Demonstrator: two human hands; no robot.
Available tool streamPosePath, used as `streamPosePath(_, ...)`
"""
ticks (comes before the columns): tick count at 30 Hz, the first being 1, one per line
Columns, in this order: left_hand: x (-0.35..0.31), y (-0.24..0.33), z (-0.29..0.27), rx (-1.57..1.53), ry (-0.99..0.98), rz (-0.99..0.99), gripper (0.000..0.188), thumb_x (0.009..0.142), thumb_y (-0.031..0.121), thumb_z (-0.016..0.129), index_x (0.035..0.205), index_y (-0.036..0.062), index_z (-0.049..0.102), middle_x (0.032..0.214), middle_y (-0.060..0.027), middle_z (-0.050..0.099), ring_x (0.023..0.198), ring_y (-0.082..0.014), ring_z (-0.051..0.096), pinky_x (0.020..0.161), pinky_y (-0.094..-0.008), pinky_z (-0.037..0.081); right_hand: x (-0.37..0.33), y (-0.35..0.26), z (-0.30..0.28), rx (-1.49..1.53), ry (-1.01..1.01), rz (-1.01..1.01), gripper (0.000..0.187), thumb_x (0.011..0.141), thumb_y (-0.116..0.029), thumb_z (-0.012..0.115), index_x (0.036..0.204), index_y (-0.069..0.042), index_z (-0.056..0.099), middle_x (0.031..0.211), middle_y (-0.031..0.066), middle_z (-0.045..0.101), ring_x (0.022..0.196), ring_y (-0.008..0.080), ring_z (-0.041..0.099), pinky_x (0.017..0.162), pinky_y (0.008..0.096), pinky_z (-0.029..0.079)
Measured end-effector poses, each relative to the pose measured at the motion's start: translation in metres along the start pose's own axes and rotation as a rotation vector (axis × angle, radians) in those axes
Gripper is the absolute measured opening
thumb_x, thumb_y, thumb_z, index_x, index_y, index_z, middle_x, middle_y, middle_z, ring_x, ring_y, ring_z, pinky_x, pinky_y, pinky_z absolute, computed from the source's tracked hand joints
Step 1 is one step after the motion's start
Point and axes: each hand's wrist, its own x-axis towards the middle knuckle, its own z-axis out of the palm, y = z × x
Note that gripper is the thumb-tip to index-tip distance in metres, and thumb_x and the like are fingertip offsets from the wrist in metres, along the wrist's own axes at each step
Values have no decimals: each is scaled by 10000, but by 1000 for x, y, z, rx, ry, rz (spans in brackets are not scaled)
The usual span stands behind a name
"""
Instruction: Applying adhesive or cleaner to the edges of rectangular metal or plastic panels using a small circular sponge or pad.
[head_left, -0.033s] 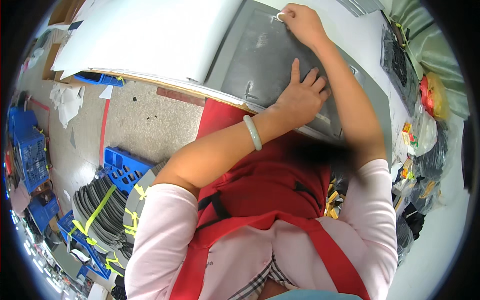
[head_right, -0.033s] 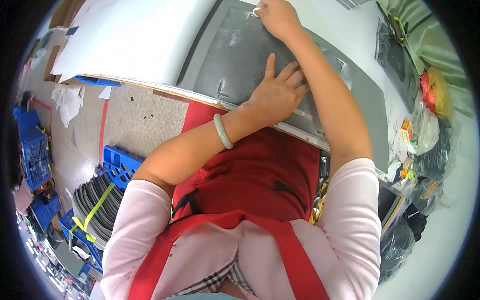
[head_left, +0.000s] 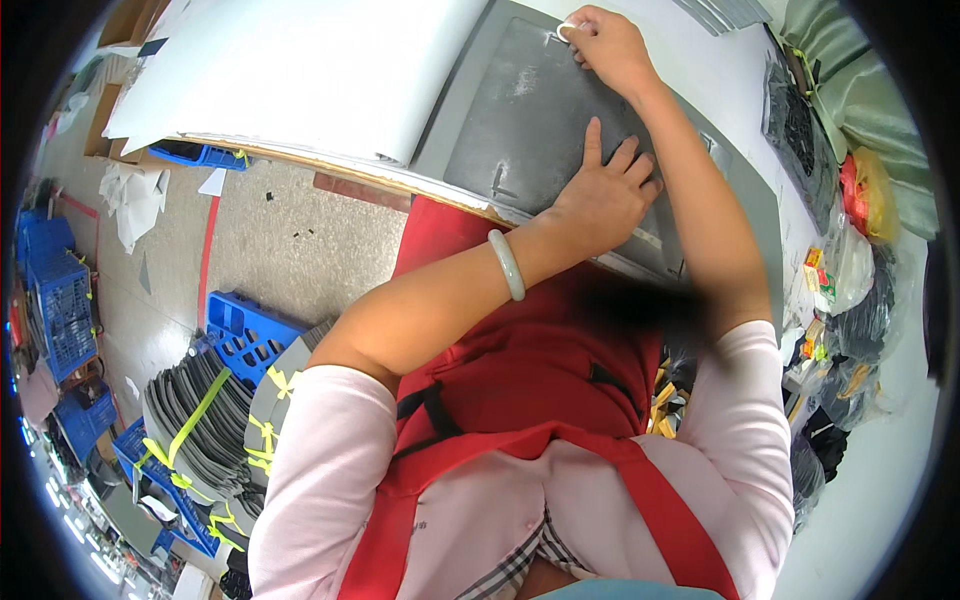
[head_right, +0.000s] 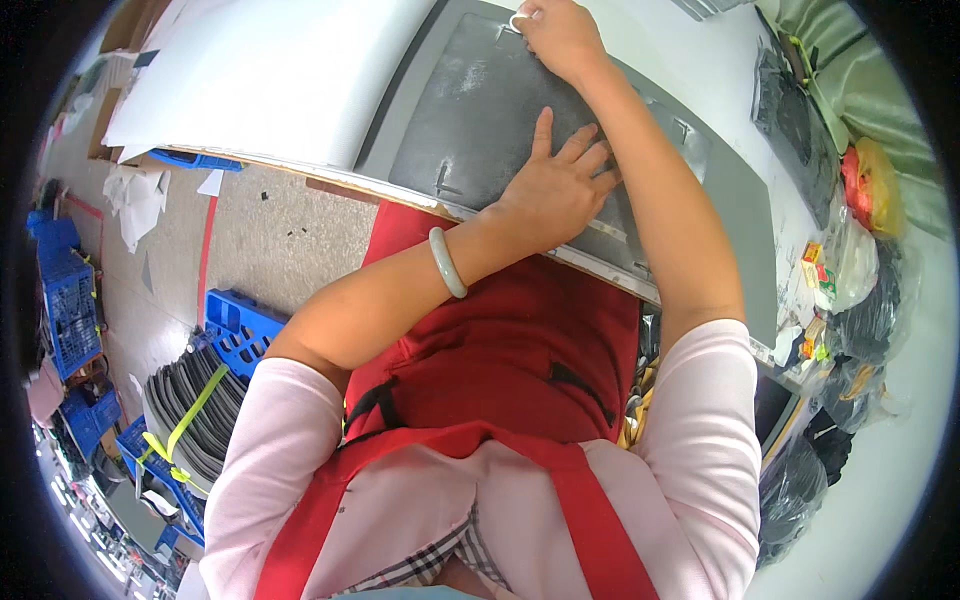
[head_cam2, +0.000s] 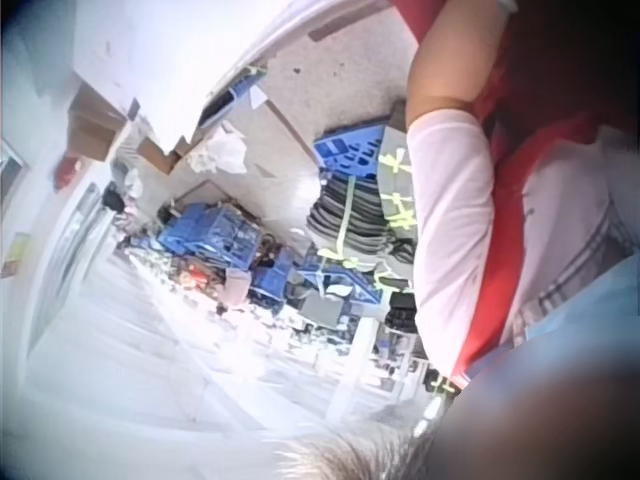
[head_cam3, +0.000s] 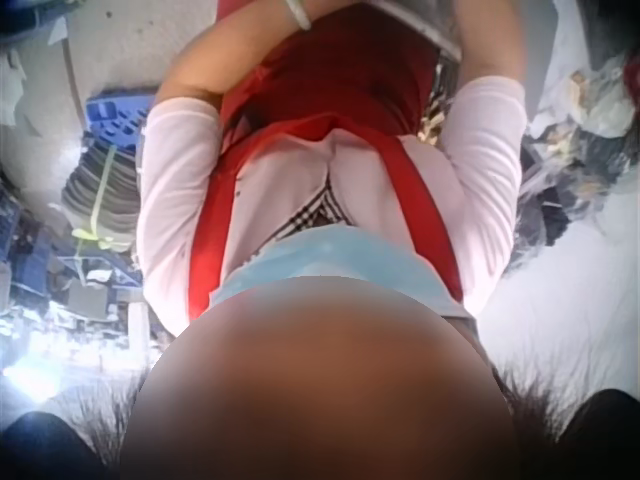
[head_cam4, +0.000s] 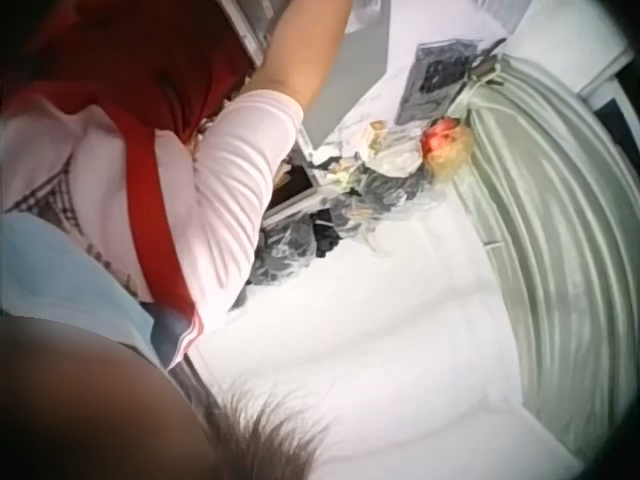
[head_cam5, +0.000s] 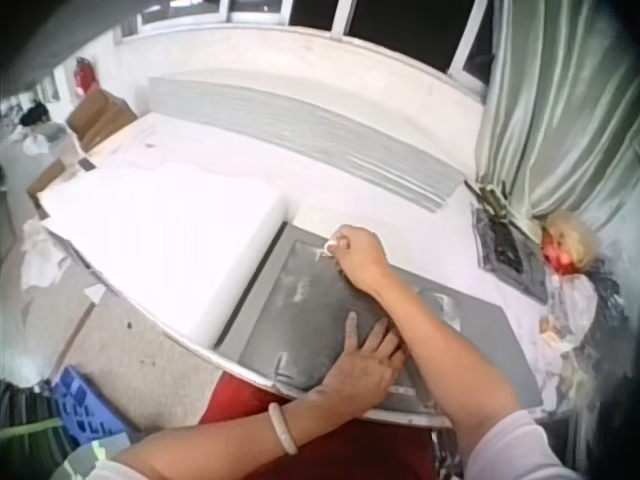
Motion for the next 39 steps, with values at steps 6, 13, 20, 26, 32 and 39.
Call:
streamPosePath(6, 2, 3, -6, 68, -26, 9, 340, 951, 264, 566, 1208, 74, 681, 1427, -142, 471, 1411, -345, 359, 1084, -771, 208, 7, 0, 15, 284, -24, 256, 156, 899, -121, 661, 895, 32, 629, 696, 102, 639, 589, 177, 623, 539, 313, 516)
streamPosePath(13, -1, -1, -1, 22, -16, -2, 328, 954, 277, 554, 1154, 64, 703, 1423, -154, 483, 1392, -360, 387, 1084, -770, 205, -31, -9, 9, 371, -126, 263, 152, 911, -181, 680, 944, -39, 637, 731, 50, 660, 584, 91, 590, 507, 233, 481)
streamPosePath(20, -4, -3, 16, -256, -38, -36, 434, 955, 327, 511, 1340, 139, 580, 1467, -154, 475, 1405, -373, 401, 1120, -711, 220, -118, -75, 5, 397, -462, 238, 163, 932, -172, 656, 929, -12, 622, 680, 32, 620, 549, 83, 559, 482, 236, 462)
streamPosePath(26, -3, -2, -6, 61, -26, 67, 516, 927, 438, 521, 1366, 171, 566, 1453, -135, 495, 1412, -348, 403, 1128, -708, 213, -124, -71, 21, 305, -455, 191, 134, 909, -134, 638, 920, -5, 602, 656, 33, 602, 544, 86, 554, 474, 246, 442)
streamPosePath(32, -12, -9, 14, 2, 183, 65, 480, 911, 436, 524, 1309, 172, 569, 1406, -115, 506, 1383, -349, 416, 1115, -730, 183, -130, -94, 18, 105, -645, 124, 131, 895, -137, 646, 940, -18, 611, 684, 42, 613, 581, 118, 554, 600, 302, 469)
streamPosePath(39, -6, -3, 9, 14, 76, 42, 462, 900, 395, 557, 1305, 180, 614, 1391, -113, 530, 1403, -334, 405, 1131, -696, 252, -151, -83, 12, -84, -317, -79, 156, 936, -206, 658, 974, -55, 657, 804, 35, 649, 725, 177, 592, 771, 312, 474)
